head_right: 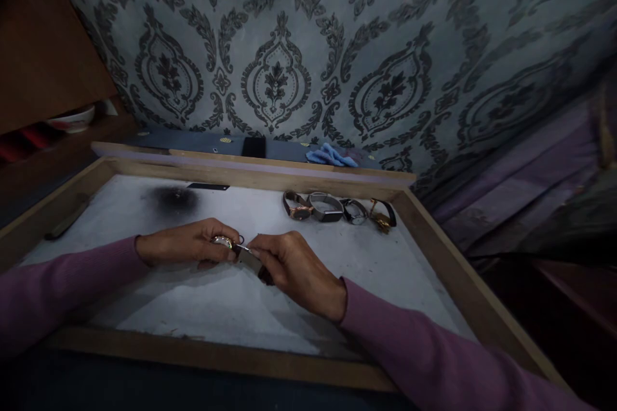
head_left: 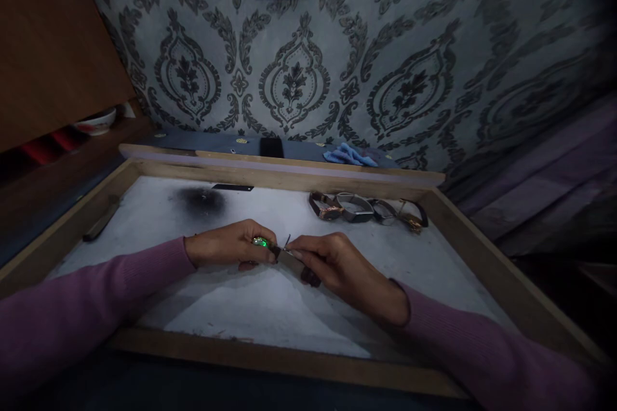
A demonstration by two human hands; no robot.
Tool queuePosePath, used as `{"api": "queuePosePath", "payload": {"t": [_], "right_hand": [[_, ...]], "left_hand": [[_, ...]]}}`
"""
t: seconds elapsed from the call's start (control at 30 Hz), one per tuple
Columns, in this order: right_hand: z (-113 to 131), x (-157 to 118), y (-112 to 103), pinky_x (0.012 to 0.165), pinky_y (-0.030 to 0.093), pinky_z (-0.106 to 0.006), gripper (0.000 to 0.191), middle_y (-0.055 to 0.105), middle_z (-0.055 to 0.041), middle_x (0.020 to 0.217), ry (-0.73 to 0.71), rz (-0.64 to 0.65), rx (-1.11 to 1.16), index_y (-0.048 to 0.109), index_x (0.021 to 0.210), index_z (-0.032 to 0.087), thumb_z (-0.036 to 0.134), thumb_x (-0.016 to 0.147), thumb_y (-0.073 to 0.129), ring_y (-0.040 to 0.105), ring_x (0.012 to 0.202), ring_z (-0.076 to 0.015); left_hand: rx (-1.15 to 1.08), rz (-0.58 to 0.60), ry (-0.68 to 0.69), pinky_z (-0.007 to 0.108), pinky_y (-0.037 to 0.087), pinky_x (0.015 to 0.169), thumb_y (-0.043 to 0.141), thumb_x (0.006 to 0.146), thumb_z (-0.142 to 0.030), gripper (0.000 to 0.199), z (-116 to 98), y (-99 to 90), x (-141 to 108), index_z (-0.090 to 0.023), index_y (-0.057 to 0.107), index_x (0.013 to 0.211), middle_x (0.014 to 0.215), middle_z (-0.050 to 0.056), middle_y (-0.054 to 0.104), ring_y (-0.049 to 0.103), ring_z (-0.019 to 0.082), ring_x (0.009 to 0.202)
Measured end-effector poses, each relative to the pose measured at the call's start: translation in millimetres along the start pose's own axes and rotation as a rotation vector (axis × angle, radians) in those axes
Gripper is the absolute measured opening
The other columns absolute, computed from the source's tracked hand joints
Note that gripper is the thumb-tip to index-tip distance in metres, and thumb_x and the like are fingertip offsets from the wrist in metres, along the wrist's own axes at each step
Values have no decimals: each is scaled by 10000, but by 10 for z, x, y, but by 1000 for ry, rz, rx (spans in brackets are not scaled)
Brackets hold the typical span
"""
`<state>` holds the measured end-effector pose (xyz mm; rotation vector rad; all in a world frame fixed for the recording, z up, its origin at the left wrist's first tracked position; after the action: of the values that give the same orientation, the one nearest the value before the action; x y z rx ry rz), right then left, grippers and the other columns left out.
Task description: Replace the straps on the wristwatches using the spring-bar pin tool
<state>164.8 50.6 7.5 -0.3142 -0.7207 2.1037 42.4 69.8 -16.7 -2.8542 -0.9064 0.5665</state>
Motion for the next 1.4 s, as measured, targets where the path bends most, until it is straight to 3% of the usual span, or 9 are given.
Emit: {"api": "queuePosePath", "payload": {"t": [0.37, 0.73, 1.4], "right_hand": [[35, -2, -14, 508, 411, -190, 248, 595, 5, 577, -13, 1, -4, 677, 814, 123, 194, 923, 467, 563, 520, -89], [11, 9, -11, 520, 423, -200, 257, 589, 4, 577, -24, 10, -22, 679, 816, 125, 212, 939, 471, 548, 523, -88], [-31, 16, 24, 476, 412, -186, 228, 556, 22, 556, 83, 33, -6, 651, 861, 135, 223, 934, 454, 561, 446, -90]], "left_hand": [[49, 7, 16, 209, 235, 471, 538, 875, -375, 237, -47, 24, -30, -145, 577, 837, 485, -86, 406, 323, 72, 456], [117, -1, 44, 204, 239, 456, 473, 914, -394, 288, -74, 51, -27, -172, 491, 731, 509, -75, 386, 327, 75, 462], [109, -37, -5, 225, 268, 501, 478, 881, -388, 292, -130, 38, -25, -173, 487, 684, 504, -70, 378, 347, 89, 474]]}}
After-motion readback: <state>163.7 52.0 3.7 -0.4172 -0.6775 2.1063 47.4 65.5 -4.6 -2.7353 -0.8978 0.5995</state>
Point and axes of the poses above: each hand's wrist, its own x-axis towards the middle knuckle, its own y-axis out of the palm, z = x × y, the point moved 7 cm from there along x, towards the middle knuckle
